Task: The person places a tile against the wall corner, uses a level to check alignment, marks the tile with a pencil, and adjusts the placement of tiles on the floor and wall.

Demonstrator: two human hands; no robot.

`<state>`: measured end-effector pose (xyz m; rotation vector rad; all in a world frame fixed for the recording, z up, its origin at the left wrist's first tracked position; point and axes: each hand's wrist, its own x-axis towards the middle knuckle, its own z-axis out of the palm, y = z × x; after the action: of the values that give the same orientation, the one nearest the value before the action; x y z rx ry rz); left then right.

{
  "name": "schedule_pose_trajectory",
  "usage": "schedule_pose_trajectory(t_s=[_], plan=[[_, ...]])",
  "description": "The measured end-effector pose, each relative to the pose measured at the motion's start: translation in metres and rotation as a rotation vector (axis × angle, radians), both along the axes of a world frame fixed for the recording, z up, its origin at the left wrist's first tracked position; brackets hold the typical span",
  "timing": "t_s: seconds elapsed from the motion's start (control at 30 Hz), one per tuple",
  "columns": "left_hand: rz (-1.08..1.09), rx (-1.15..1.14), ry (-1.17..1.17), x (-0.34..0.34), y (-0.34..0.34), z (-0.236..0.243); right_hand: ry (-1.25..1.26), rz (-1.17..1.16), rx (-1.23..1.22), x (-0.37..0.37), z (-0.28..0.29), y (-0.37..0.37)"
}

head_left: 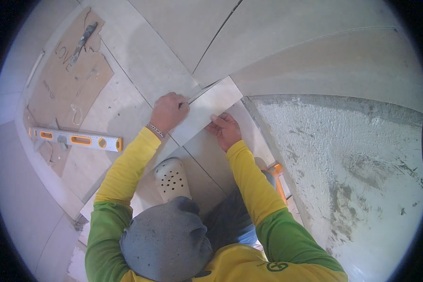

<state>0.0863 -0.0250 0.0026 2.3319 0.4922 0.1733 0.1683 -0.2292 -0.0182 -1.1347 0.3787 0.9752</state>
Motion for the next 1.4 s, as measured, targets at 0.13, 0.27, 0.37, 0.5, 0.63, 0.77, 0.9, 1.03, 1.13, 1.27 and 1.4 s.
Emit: schedule_pose_trajectory(t_s=[0.13,0.27,0.37,0.5,0.63,0.77,0.9,1.03,1.13,1.27,1.4], plan=[[0.001,-0.008,-0.004,0.000,-0.001,-0.001,-0.004,0.015,0.026,0.002,-0.004,-0.002],[0.000,-0.006,0.000,0.000,0.000,-0.001,0.013,0.004,0.018,0.001,-0.003,-0.001],[-0.002,-0.003,0.005,-0.001,0.001,-0.001,0.013,0.003,0.020,0.000,-0.002,0.000],[0.024,-0.019,-0.043,-0.001,-0.001,-0.001,0.012,0.004,0.034,0.000,-0.002,-0.001],[0.037,-0.043,-0.043,-0.001,-0.003,0.000,0.013,0.004,0.024,-0.001,-0.004,-0.003],[0.035,-0.025,-0.043,-0.003,-0.002,-0.004,0.020,0.004,0.029,-0.001,-0.005,-0.002],[0.047,-0.016,-0.055,-0.002,-0.002,-0.011,0.011,0.001,0.011,0.001,-0.007,-0.001],[0.072,-0.016,-0.042,-0.002,0.000,-0.009,0.001,0.009,0.004,0.003,-0.002,0.004],[0.128,-0.087,-0.090,-0.006,-0.003,0.006,-0.018,0.007,-0.005,0.001,0.003,0.005],[0.222,-0.158,-0.115,-0.020,-0.018,0.025,0.007,0.027,0.002,-0.002,0.005,-0.001],[0.361,-0.230,-0.260,-0.054,-0.036,0.041,-0.025,0.097,-0.006,-0.007,0.011,-0.002]])
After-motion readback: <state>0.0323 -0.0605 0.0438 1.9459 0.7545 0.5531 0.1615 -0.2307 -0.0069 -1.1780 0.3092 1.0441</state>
